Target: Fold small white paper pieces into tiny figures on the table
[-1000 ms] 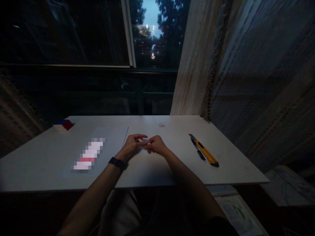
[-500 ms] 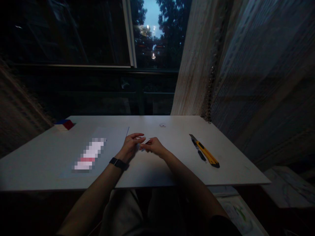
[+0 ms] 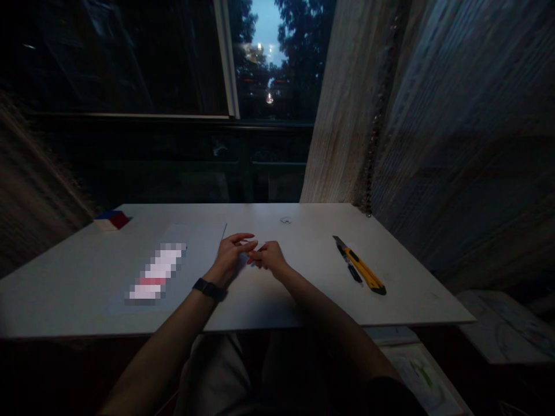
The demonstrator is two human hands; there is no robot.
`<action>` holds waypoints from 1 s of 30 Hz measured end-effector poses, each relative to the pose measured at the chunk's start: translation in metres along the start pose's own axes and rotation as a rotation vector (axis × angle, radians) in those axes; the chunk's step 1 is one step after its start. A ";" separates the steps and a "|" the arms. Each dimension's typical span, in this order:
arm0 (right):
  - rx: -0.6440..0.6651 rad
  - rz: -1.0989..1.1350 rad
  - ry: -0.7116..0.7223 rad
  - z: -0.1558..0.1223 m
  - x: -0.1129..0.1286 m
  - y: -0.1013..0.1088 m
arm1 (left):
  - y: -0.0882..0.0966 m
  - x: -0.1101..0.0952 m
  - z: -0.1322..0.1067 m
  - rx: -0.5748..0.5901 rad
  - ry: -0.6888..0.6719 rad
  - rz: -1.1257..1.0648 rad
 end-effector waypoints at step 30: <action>-0.133 0.168 0.084 0.010 0.003 0.027 | 0.006 -0.005 0.004 -0.049 -0.121 0.185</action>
Point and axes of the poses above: each hand's wrist, its own z-axis towards the middle knuckle, its own y-axis out of the back of the hand, x = y × z, the point moved 5 cm from there along z, towards the middle knuckle, and after that the axes turned 14 degrees about -y, right-handed, at the moved point
